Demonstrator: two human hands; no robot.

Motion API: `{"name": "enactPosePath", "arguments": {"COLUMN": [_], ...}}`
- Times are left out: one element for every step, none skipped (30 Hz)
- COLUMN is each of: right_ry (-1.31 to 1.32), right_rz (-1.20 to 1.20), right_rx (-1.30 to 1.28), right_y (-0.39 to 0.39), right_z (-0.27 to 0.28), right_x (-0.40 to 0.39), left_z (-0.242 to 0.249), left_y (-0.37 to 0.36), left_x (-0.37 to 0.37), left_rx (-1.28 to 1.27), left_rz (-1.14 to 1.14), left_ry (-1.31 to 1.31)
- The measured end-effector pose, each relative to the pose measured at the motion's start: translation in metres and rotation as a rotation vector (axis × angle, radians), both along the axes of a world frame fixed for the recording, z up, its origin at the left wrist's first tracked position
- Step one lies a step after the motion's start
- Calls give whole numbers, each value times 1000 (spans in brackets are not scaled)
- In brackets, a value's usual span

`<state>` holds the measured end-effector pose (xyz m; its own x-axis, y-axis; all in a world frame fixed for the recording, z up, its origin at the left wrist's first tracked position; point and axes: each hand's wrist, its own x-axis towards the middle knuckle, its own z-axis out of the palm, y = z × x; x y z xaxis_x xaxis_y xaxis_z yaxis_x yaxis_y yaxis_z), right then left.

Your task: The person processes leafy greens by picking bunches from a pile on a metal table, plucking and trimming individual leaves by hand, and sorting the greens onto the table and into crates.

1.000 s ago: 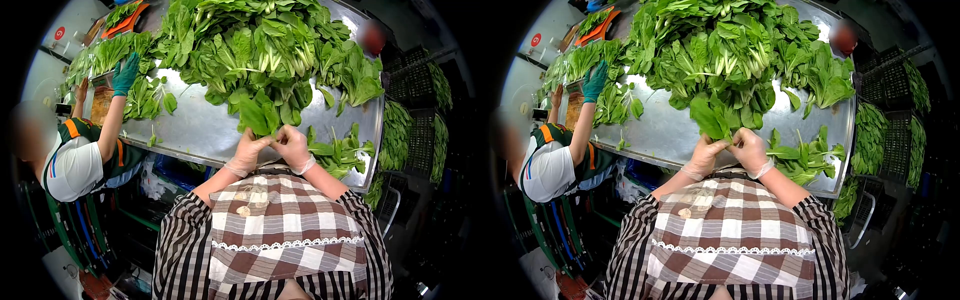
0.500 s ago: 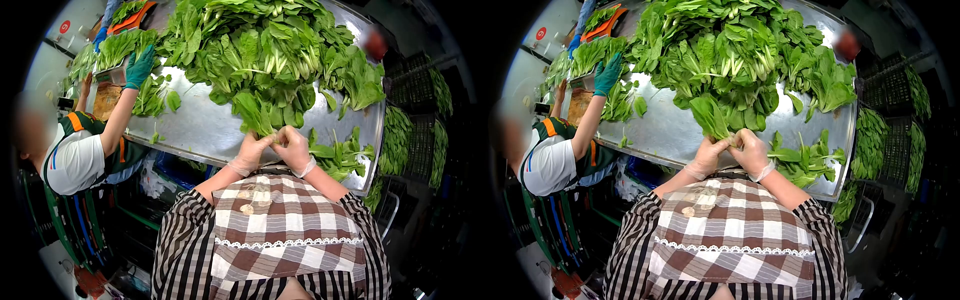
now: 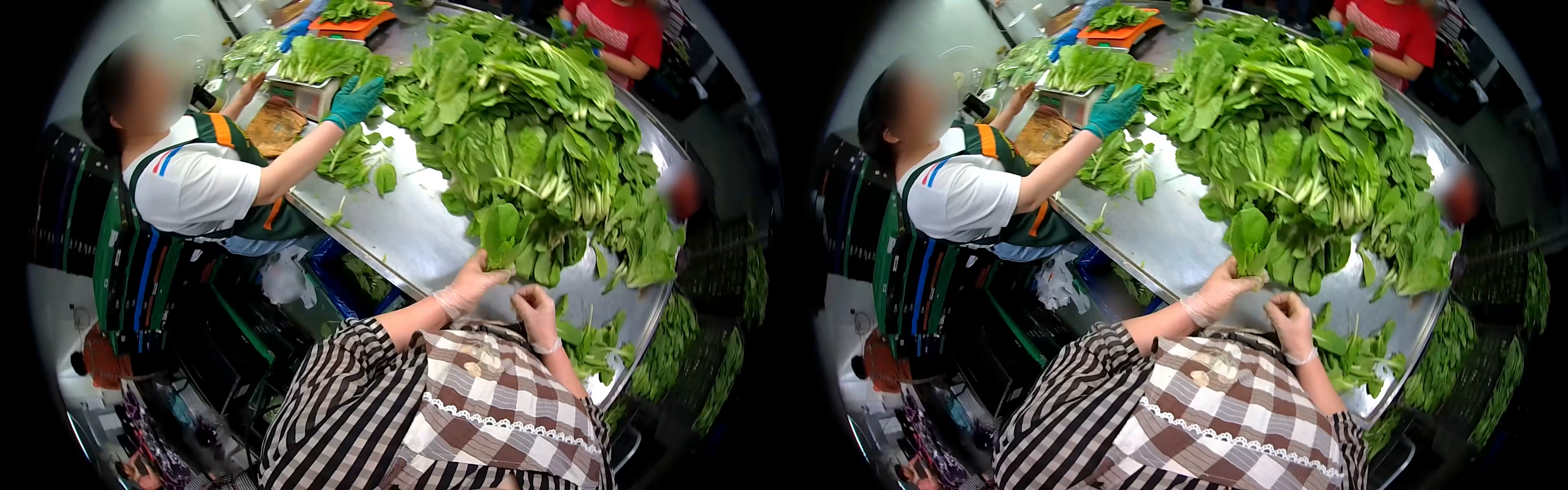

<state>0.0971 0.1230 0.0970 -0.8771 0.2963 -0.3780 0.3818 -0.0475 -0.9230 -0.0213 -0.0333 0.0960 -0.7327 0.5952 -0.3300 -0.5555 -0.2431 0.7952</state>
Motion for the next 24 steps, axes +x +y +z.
{"name": "enactPosePath", "arguments": {"right_ry": [-14,-23,-32,-43,-57,-56,-56,-52,-40,-66,-55,-41,-32,-28,-23,-24,-29,-36,-9,-1,-10,-21,-8,-23], "right_rz": [13,19,5,-8,-1,3,4,1,-2,7,31,52,57,62,75,82,104,121,170,199,232,269,287,318], "right_rx": [-16,-48,-40,-32,-35,-55,-74,-88,-88,-121,-95,-65,-85,-108,-92,-100,-92,-85,-86,-69,-73,-82,-95,-79], "right_y": [4,7,8,9,12,12,13,15,14,13,14,15,17,16,15,12,10,7,6,1,-2,-6,-9,-10], "right_z": [-9,-16,-19,-21,-22,-24,-26,-27,-28,-25,-27,-30,-33,-34,-32,-28,-25,-23,-20,-11,-3,1,4,1], "right_x": [4,8,11,14,16,17,18,18,17,15,13,12,8,8,4,0,-7,-12,-17,-23,-29,-34,-36,-35], "left_z": [4,9,9,9,9,4,2,38,53,51,47,54,57,57,40,20,9,23,14,7,-9,-27,-34,-41], "left_y": [-6,-14,-25,-41,-61,-87,-109,-126,-147,-170,-182,-179,-175,-171,-164,-150,-129,-110,-91,-76,-64,-58,-57,-59], "left_x": [-9,-19,-37,-59,-84,-117,-144,-156,-172,-187,-198,-192,-177,-156,-138,-113,-81,-49,-24,-3,15,23,22,20], "left_rx": [-20,-39,-56,-131,-208,-273,-331,-294,-359,-405,-445,-445,-443,-444,-468,-494,-436,-491,-406,-420,-337,-258,-265,-277], "left_rz": [69,138,215,296,378,380,523,600,687,745,810,769,728,685,596,507,455,366,295,218,168,120,96,72], "left_ry": [41,78,153,205,254,376,551,573,754,764,777,749,724,695,640,583,465,360,252,224,226,227,264,300]}}
